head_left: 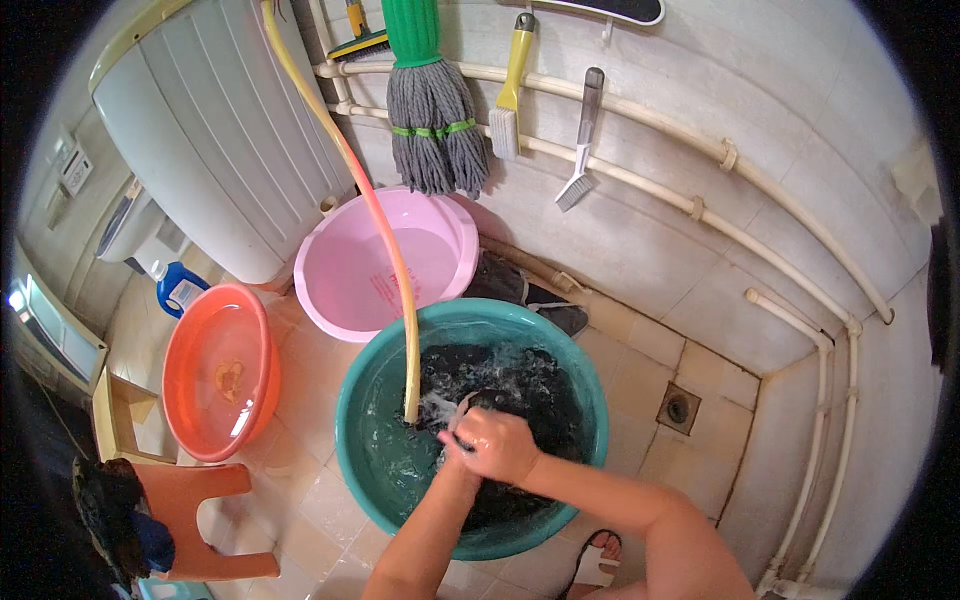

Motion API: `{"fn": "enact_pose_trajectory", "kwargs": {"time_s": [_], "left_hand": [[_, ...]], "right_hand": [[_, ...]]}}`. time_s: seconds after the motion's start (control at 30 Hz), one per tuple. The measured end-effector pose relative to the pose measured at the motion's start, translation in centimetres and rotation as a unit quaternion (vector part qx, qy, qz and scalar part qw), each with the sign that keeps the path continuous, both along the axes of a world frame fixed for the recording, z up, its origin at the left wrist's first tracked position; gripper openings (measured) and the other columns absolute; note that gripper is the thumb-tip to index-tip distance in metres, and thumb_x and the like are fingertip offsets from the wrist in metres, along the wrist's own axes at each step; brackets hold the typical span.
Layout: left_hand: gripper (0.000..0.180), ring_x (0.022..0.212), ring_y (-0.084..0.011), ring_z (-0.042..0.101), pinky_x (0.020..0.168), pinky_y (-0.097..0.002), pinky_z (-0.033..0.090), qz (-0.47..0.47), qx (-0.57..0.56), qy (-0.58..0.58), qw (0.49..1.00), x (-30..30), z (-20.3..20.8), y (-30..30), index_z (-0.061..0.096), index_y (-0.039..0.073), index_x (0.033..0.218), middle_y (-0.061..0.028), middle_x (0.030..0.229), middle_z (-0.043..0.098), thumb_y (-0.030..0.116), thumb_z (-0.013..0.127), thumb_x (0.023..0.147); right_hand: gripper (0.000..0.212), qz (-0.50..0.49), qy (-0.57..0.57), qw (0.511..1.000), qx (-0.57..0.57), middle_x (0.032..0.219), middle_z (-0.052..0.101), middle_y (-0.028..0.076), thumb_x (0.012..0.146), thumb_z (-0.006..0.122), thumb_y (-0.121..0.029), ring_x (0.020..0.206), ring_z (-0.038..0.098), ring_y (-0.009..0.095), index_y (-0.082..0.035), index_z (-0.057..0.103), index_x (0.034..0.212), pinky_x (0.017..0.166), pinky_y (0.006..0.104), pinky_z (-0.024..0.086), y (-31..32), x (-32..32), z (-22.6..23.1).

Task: The person washes dark garments by hand in a teal basin, repeatedly submerging, scrubbing, and wringing the fabric. They rinse the items using a hose and transfer them between basins.

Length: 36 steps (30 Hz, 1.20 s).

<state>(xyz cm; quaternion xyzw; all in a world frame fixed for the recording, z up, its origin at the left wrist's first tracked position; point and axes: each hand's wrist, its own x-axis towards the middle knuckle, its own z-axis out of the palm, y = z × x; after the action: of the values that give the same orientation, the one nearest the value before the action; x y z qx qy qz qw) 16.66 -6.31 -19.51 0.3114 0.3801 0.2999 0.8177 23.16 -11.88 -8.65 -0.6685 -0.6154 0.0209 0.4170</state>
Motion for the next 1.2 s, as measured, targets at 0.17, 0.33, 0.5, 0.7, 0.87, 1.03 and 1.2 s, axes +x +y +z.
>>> {"fn": "enact_pose_trajectory", "kwargs": {"time_s": [0.17, 0.33, 0.5, 0.7, 0.87, 1.03, 1.2], "left_hand": [[0.030, 0.091, -0.0192, 0.056, 0.078, -0.0349, 0.047, -0.008, -0.045, 0.165, 0.985, 1.5, 7.2, -0.3, 0.055, 0.001, 0.101, -0.0093, 0.102, 0.058, 0.027, 0.051, 0.089], [0.042, 0.084, -0.0163, 0.057, 0.076, -0.0303, 0.047, -0.088, 0.322, 0.147, 0.931, 1.0, 13.0, 3.5, 0.052, -0.001, 0.112, -0.0092, 0.101, 0.059, 0.019, 0.069, 0.079], [0.042, 0.087, -0.0301, 0.059, 0.073, -0.0362, 0.049, -0.199, 0.506, 0.298, 0.785, -3.5, 13.0, 5.4, 0.055, 0.002, 0.105, -0.0128, 0.096, 0.059, 0.025, 0.071, 0.074], [0.053, 0.091, -0.0343, 0.060, 0.076, -0.0434, 0.048, -0.533, 0.465, 0.487, 0.512, -8.8, 9.7, 0.8, 0.060, 0.000, 0.091, -0.0214, 0.095, 0.060, 0.046, 0.071, 0.067], [0.028, 0.083, -0.0340, 0.061, 0.077, -0.0396, 0.048, -0.345, 0.443, 0.272, 0.781, -10.3, 5.1, 2.6, 0.061, -0.003, 0.090, -0.0168, 0.091, 0.063, 0.017, 0.068, 0.072], [0.040, 0.098, -0.0261, 0.057, 0.087, -0.0365, 0.044, -0.107, -0.087, 0.052, 0.989, -8.5, 3.5, 2.8, 0.055, 0.003, 0.111, -0.0061, 0.107, 0.060, 0.026, 0.061, 0.079], [0.062, 0.110, -0.0249, 0.050, 0.097, -0.0396, 0.037, -0.053, -0.166, -0.047, 0.983, -3.2, 6.4, 1.7, 0.050, 0.007, 0.120, -0.0075, 0.118, 0.054, 0.057, 0.050, 0.083]], "right_hand": [[0.028, -0.105, -0.047, 0.993, 0.027, 0.061, 0.050, 0.009, 0.080, 0.061, -0.025, 0.051, 0.053, 0.029, -0.009, 0.052, 0.058, 0.044, 0.0394, 0.044, 1.3, 5.0, -2.2], [0.023, -0.265, -0.086, 0.953, -0.121, 0.078, 0.053, 0.011, 0.078, 0.062, -0.025, 0.074, 0.056, 0.029, -0.007, 0.057, 0.065, 0.059, 0.0415, 0.047, 0.0, 10.3, -1.9], [0.022, -0.203, -0.237, 0.939, -0.146, 0.109, 0.051, 0.012, 0.074, 0.066, -0.025, 0.110, 0.044, 0.030, -0.008, 0.062, 0.087, 0.090, 0.0530, 0.035, -1.9, 11.1, 0.6], [0.060, 0.073, -0.156, 0.959, -0.225, 0.130, 0.040, 0.014, 0.073, 0.068, -0.035, 0.121, 0.037, 0.033, -0.022, 0.046, 0.127, 0.097, 0.0574, 0.028, -1.4, 6.8, -2.8], [0.051, 0.028, -0.144, 0.912, -0.382, 0.117, 0.046, 0.016, 0.077, 0.060, -0.019, 0.109, 0.045, 0.034, -0.012, 0.047, 0.125, 0.085, 0.0475, 0.042, -0.9, 4.5, -6.8], [0.026, -0.031, -0.038, 0.934, -0.353, 0.085, 0.059, 0.016, 0.079, 0.051, -0.011, 0.083, 0.059, 0.029, -0.005, 0.059, 0.103, 0.069, 0.0367, 0.048, 0.7, 4.9, -13.8], [0.014, -0.118, 0.233, 0.957, -0.123, 0.086, 0.060, 0.015, 0.082, 0.055, -0.019, 0.078, 0.059, 0.037, -0.010, 0.055, 0.093, 0.065, 0.0441, 0.048, 0.7, 2.3, -2.6]]}}
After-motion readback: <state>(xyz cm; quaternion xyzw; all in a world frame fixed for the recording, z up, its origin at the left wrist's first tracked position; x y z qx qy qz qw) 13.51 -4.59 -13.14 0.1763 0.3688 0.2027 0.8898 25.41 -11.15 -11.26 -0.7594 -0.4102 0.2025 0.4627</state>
